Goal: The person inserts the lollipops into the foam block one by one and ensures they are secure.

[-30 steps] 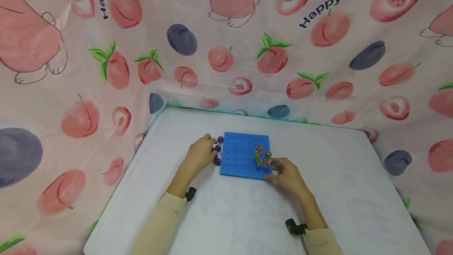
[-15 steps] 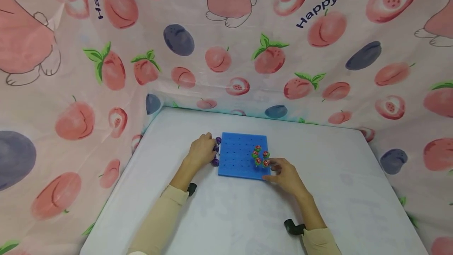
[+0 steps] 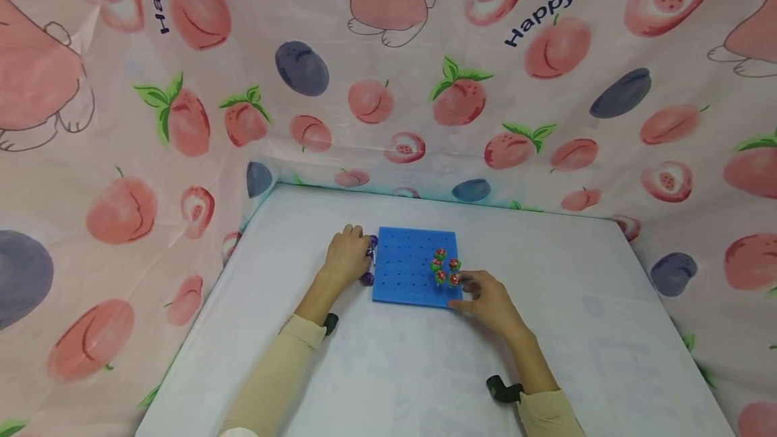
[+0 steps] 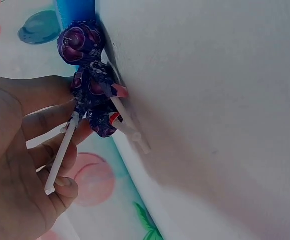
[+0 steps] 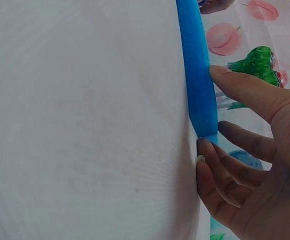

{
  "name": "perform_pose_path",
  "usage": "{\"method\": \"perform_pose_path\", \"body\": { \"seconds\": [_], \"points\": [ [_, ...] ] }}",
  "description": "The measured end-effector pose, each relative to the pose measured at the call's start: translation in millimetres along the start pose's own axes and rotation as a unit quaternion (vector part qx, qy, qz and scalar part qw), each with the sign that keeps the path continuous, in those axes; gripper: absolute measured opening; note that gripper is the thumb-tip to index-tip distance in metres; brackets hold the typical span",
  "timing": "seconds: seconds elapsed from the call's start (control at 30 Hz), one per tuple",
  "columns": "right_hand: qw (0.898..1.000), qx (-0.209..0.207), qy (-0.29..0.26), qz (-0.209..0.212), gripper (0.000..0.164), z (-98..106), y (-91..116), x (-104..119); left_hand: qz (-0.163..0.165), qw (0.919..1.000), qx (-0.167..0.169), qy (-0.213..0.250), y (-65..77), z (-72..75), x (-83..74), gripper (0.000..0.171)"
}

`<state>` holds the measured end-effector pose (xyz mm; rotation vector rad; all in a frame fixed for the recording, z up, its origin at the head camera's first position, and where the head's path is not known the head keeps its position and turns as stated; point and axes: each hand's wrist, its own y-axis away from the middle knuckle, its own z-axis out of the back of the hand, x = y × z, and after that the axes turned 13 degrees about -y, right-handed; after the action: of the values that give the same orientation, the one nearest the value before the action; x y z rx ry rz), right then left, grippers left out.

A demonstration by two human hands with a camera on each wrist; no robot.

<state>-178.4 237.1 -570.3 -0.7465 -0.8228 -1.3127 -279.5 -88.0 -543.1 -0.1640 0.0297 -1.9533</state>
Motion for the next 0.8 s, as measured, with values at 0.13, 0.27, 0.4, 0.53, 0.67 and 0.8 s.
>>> {"method": "perform_pose_path", "body": {
  "seconds": [0.13, 0.27, 0.4, 0.53, 0.67, 0.8],
  "points": [
    [1.0, 0.002, 0.003, -0.002, 0.072, 0.3, 0.3, -0.2, 0.003, 1.0, 0.003, -0.008, -3.5, -2.5, -1.6, 0.033],
    [1.0, 0.003, 0.003, -0.006, 0.072, -0.1, 0.5, -0.4, 0.0, 0.9999, 0.004, -0.016, -5.8, -5.3, -2.7, 0.03],
    [1.0, 0.002, 0.001, -0.01, 0.072, -0.4, 1.2, -1.1, -0.001, 0.9999, 0.006, -0.016, -6.3, -5.9, -4.3, 0.028],
    [1.0, 0.001, 0.002, -0.006, 0.071, -0.3, 1.4, -2.0, 0.001, 0.9999, 0.007, -0.011, -6.9, -6.0, -5.8, 0.026],
    [1.0, -0.001, 0.006, -0.003, 0.071, -0.7, 1.1, -2.2, 0.001, 0.9999, 0.007, -0.008, -7.2, -7.2, -5.9, 0.022],
    [1.0, -0.003, 0.01, -0.005, 0.07, -1.1, 0.8, -1.5, 0.0, 1.0, 0.0, -0.005, -6.4, -7.8, -5.5, 0.021]
  ]
}}
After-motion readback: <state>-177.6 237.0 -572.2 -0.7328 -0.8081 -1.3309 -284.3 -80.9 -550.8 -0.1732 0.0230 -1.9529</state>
